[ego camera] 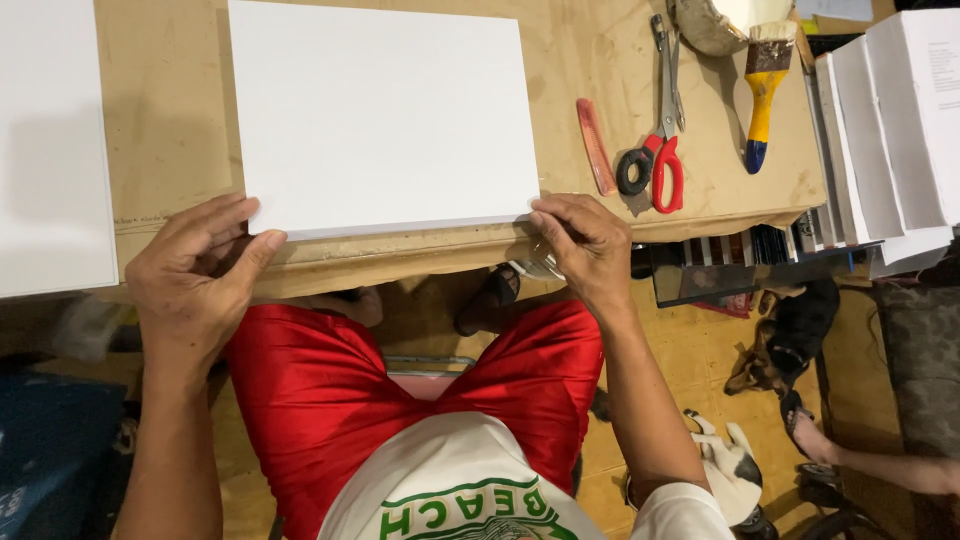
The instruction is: The person cuts a stack of white paper sheets using red-handled scissors. They trim the edges of the stack, place it on the table, and then pick up another stack to continue cutting.
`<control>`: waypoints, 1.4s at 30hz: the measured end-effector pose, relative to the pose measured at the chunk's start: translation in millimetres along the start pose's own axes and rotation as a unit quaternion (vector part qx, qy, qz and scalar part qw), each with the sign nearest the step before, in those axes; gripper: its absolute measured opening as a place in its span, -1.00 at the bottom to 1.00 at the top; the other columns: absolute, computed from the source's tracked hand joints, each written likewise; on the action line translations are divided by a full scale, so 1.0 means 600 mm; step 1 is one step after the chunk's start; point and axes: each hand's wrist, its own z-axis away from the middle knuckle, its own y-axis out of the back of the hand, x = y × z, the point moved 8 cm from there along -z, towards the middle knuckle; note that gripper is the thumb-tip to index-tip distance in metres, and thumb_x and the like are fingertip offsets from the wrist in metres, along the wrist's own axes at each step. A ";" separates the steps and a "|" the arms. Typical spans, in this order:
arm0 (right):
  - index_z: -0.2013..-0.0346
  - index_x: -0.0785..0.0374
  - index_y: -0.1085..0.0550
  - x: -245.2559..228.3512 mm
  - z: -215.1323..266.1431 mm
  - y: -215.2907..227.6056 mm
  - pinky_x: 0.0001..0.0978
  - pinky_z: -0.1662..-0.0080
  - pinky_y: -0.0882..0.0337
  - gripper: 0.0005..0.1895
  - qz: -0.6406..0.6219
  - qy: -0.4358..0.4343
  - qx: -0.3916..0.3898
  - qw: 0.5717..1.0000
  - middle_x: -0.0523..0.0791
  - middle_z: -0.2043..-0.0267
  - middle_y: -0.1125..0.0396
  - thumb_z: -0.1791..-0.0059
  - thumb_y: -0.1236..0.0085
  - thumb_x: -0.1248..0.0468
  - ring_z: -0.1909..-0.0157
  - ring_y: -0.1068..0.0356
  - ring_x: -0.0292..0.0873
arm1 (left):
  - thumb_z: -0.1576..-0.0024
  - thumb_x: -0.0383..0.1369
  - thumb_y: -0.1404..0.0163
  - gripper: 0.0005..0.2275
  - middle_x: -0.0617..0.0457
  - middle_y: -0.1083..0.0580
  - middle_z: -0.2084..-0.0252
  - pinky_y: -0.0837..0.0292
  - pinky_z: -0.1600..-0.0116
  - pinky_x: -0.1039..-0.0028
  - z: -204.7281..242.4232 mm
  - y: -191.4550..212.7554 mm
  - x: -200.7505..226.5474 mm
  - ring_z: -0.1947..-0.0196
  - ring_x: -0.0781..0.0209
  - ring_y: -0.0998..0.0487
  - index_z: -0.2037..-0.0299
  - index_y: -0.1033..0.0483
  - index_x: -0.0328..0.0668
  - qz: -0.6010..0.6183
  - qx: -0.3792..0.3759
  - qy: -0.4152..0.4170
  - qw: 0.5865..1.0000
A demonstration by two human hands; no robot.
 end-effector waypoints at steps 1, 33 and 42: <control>0.08 0.27 -0.60 -0.001 -0.001 0.001 -0.37 -0.09 -0.58 -0.84 0.000 0.000 0.000 1.000 0.00 0.10 -0.53 -0.04 -0.30 0.40 0.03 -0.55 -0.12 | -0.20 -0.58 -0.34 -0.70 -0.36 -0.55 -0.10 -0.56 -0.14 0.40 0.000 0.000 0.001 -0.04 0.03 -0.59 -0.10 -0.60 -0.51 0.000 0.000 0.000 1.000; 0.13 -0.01 -0.69 -0.030 0.018 -0.033 -0.33 0.04 -0.57 -0.90 0.352 0.192 0.027 0.915 -0.20 0.08 -0.55 -0.06 -0.38 0.25 0.06 -0.56 -0.15 | -0.14 -0.61 -0.02 -0.82 0.05 -0.48 0.18 -0.43 0.12 0.42 0.007 -0.257 0.066 0.13 0.16 -0.52 0.17 -0.60 -0.12 -0.178 -0.051 -0.204 0.961; 0.14 0.23 -0.67 -0.065 0.016 -0.038 -0.15 0.04 -0.56 -0.88 0.296 0.208 0.028 0.932 0.00 0.12 -0.52 -0.03 -0.31 0.40 0.08 -0.56 0.07 | -0.15 -0.50 -0.17 -0.88 0.20 -0.56 0.18 -0.48 -0.06 0.35 0.012 -0.020 -0.010 0.08 0.09 -0.60 0.22 -0.66 0.02 -0.165 0.018 -0.215 0.963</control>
